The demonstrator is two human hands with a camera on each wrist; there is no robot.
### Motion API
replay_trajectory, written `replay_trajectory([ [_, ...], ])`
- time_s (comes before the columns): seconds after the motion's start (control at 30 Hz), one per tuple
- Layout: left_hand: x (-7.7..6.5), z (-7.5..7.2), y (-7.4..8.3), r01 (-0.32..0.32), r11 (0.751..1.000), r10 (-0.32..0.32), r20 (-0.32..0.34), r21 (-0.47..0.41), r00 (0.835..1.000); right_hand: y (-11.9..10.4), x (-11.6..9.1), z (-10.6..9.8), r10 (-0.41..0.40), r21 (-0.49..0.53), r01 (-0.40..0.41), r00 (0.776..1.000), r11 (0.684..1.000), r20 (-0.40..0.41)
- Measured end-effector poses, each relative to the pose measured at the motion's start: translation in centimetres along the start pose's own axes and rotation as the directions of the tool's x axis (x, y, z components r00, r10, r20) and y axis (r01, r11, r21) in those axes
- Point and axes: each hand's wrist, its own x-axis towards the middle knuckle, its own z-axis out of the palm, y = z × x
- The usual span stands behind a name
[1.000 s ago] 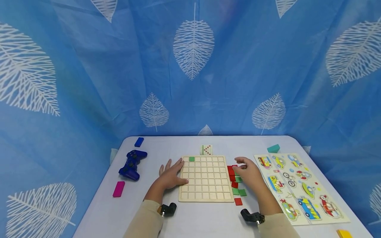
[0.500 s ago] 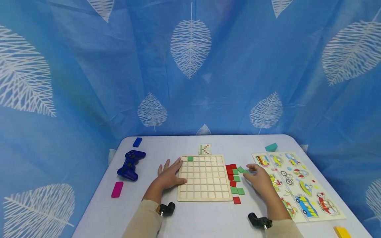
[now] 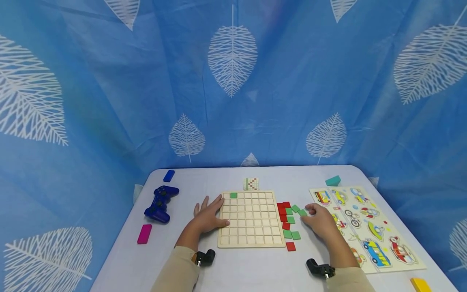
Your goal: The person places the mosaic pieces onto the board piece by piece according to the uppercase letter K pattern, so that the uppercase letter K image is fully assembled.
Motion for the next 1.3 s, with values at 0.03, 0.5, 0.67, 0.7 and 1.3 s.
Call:
replay_trajectory([
  [0.03, -0.01, -0.07, 0.03, -0.003, 1.000, 0.003, -0.002, -0.003, 1.000, -0.07, 0.06, 0.00, 0.000, -0.006, 0.000, 1.000, 1.000, -0.001],
  [0.5, -0.62, 0.09, 0.42, -0.009, 1.000, 0.009, -0.016, -0.017, 1.000, -0.29, -0.01, 0.20, 0.032, -0.022, -0.032, 0.999, 0.999, -0.004],
  [0.67, -0.57, -0.03, 0.39, -0.012, 1.000, 0.012, -0.023, -0.018, 1.000, -0.31, 0.12, 0.23, 0.005, -0.032, -0.006, 1.000, 0.999, -0.013],
  [0.7, -0.58, -0.06, 0.39, -0.013, 1.000, 0.013, -0.023, -0.019, 1.000, -0.34, 0.16, 0.20, 0.000, -0.034, -0.001, 1.000, 0.999, -0.013],
  [1.3, -0.26, -0.31, 0.13, -0.015, 1.000, 0.015, -0.021, -0.019, 1.000, -0.80, 0.13, -0.05, -0.031, -0.033, 0.031, 1.000, 0.999, -0.003],
])
